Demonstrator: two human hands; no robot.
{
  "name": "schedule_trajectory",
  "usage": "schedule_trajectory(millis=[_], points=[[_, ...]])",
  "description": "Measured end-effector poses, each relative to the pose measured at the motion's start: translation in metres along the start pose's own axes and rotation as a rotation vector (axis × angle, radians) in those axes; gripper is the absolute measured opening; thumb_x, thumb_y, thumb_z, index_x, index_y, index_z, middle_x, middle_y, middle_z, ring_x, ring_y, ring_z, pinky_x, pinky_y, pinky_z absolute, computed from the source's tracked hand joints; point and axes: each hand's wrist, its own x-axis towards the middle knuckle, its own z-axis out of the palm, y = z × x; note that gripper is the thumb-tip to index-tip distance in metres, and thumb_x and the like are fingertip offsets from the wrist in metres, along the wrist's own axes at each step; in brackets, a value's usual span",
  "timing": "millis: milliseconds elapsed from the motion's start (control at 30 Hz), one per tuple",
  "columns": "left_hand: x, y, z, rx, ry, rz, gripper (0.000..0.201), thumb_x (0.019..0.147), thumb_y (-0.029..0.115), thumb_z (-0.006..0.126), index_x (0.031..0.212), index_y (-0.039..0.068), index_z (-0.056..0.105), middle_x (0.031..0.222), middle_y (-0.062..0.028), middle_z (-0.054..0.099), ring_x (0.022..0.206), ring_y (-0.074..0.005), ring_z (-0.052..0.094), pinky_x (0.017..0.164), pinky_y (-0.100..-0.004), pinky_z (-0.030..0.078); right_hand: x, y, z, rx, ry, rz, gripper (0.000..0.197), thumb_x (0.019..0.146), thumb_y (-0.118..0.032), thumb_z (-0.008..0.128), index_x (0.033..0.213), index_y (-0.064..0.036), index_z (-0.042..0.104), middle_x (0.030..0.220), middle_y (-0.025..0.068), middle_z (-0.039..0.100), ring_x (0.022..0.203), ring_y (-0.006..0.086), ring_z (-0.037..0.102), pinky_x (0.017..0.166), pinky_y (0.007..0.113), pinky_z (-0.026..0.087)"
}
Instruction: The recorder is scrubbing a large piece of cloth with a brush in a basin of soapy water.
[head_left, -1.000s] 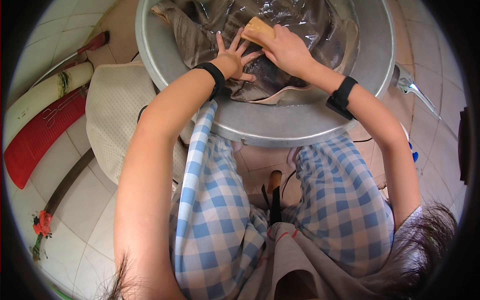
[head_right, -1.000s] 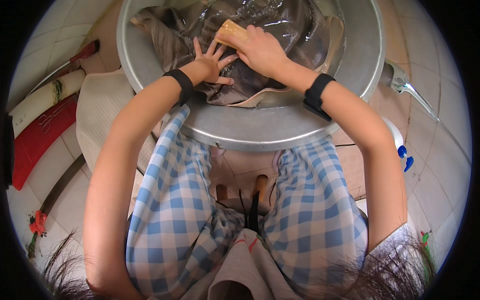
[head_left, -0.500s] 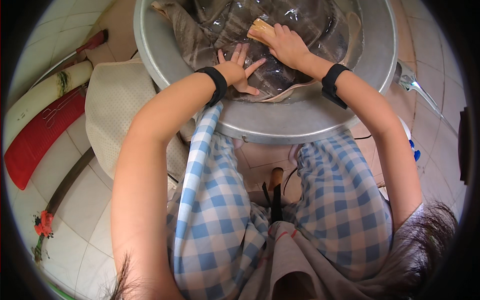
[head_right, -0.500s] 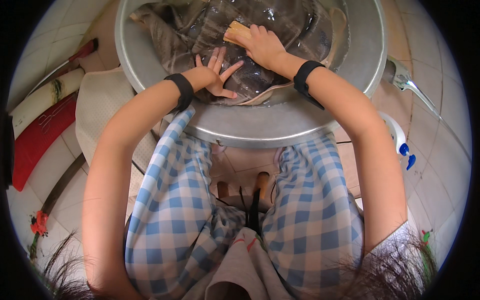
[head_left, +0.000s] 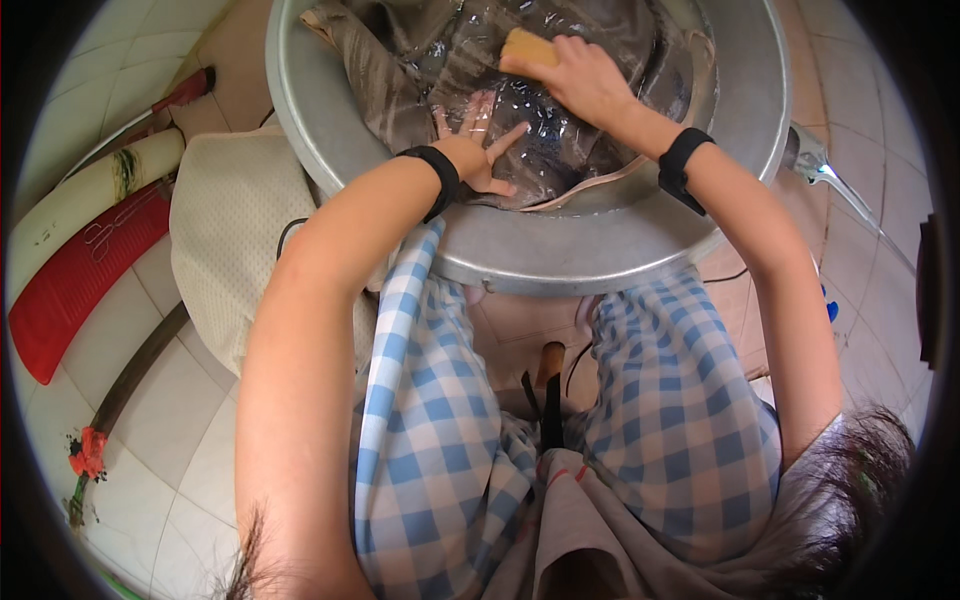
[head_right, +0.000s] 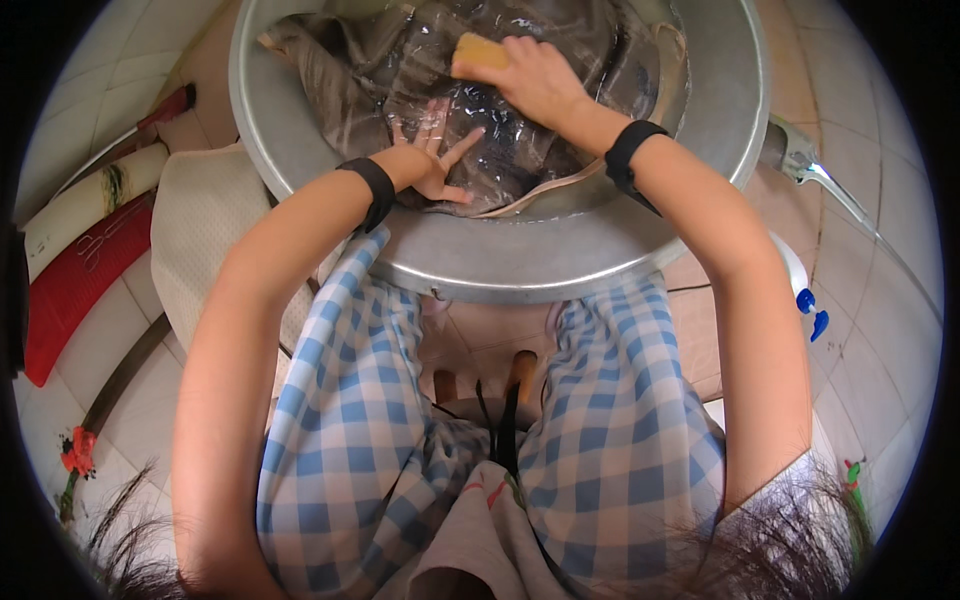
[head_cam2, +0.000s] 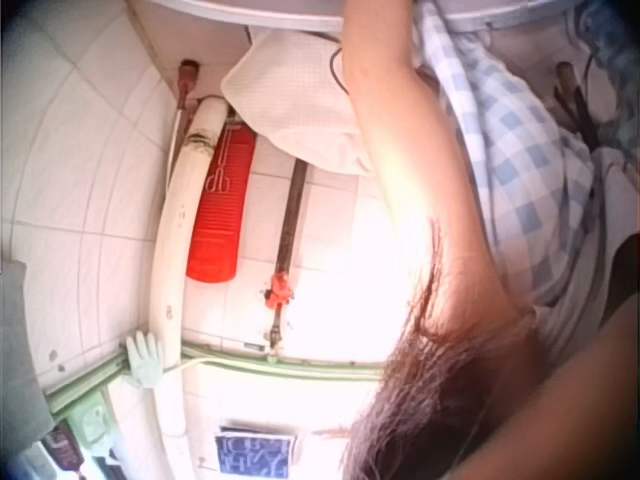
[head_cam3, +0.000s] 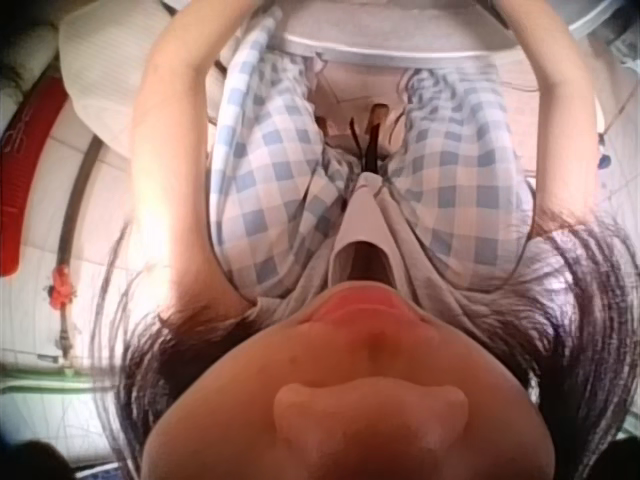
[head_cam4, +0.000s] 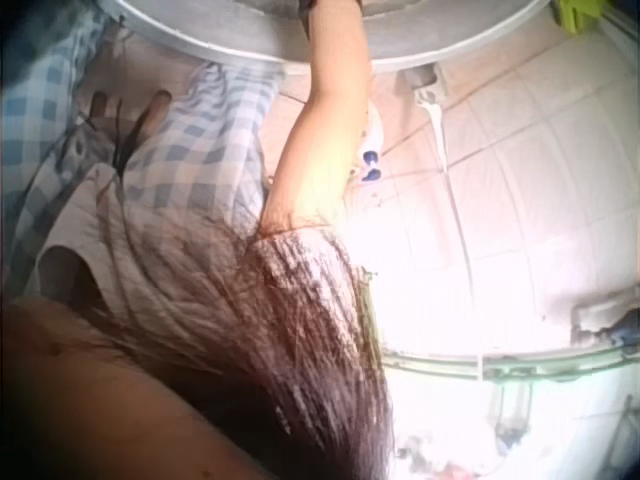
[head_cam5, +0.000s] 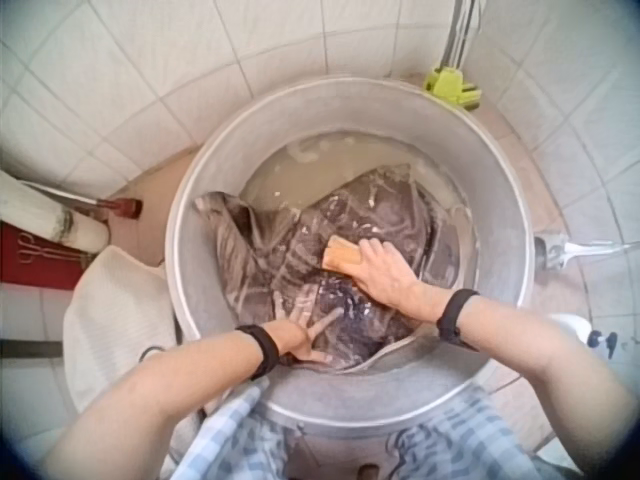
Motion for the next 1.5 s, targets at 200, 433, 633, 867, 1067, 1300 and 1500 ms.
schedule_trajectory(millis=[200,433,633,867,1067,1300,1500], points=[[0.009,-0.001,-0.001,-0.028,0.062,0.023,0.105,0.071,0.080,0.047,0.147,0.037,-0.010,0.150,-0.0208,-0.023,0.138,-0.0391,-0.024,0.100,-0.0727,0.000,-0.002,0.054,-0.029,-0.096,-0.016,0.269,0.040,0.082,-0.018,0.055,0.121,-0.0189,0.052,0.094,0.0183,0.053,0.087,0.0349,0.054,0.071,0.046,0.045],[0.009,0.008,-0.004,-0.018,0.144,0.033,0.104,0.070,0.080,0.048,0.148,0.037,-0.006,0.151,-0.0192,-0.022,0.139,-0.0366,-0.022,0.100,-0.0723,0.001,0.000,0.066,-0.007,-0.171,0.111,0.484,0.039,0.081,-0.017,0.056,0.120,-0.0224,0.051,0.092,0.0150,0.053,0.081,0.0321,0.055,0.066,0.044,0.046],[0.004,-0.001,0.004,-0.010,0.111,0.032,0.103,0.071,0.080,0.046,0.148,0.034,-0.005,0.152,-0.0194,-0.019,0.140,-0.0357,-0.020,0.101,-0.0719,0.002,0.009,-0.008,-0.033,0.258,0.021,0.134,0.053,0.076,-0.010,0.061,0.123,-0.0319,0.051,0.086,0.0167,0.052,0.077,0.0351,0.055,0.068,0.045,0.046],[0.008,0.004,0.005,-0.037,0.102,0.023,0.102,0.069,0.074,0.056,0.149,0.031,0.011,0.154,-0.0214,-0.004,0.142,-0.0377,-0.008,0.100,-0.0739,0.003,0.009,-0.037,-0.013,0.166,-0.080,-0.119,0.051,0.081,-0.008,0.053,0.122,-0.0389,0.053,0.092,0.0121,0.052,0.086,0.0304,0.055,0.074,0.040,0.046],[0.003,-0.004,0.012,-0.079,0.231,0.075,0.103,0.068,0.076,0.055,0.149,0.034,0.006,0.154,-0.0208,-0.006,0.142,-0.0371,-0.011,0.100,-0.0746,0.004,-0.005,0.065,-0.021,-0.106,0.060,0.190,0.056,0.080,-0.014,0.059,0.130,-0.0355,0.046,0.085,0.0143,0.052,0.078,0.0326,0.055,0.067,0.044,0.048],[0.010,0.001,0.004,-0.035,0.152,0.051,0.106,0.070,0.080,0.049,0.148,0.035,-0.006,0.151,-0.0198,-0.021,0.139,-0.0371,-0.023,0.100,-0.0728,0.001,-0.018,0.103,-0.013,-0.237,0.031,0.464,0.061,0.083,-0.024,0.060,0.137,-0.0348,0.035,0.091,0.0166,0.053,0.085,0.0349,0.057,0.069,0.046,0.050],[0.010,-0.001,0.010,-0.039,0.176,0.041,0.106,0.070,0.079,0.049,0.148,0.034,-0.006,0.151,-0.0193,-0.023,0.139,-0.0361,-0.024,0.099,-0.0734,0.000,-0.006,0.059,-0.025,0.057,0.042,0.361,0.051,0.080,-0.016,0.062,0.128,-0.0207,0.044,0.091,0.0216,0.054,0.080,0.0403,0.056,0.071,0.048,0.048]])
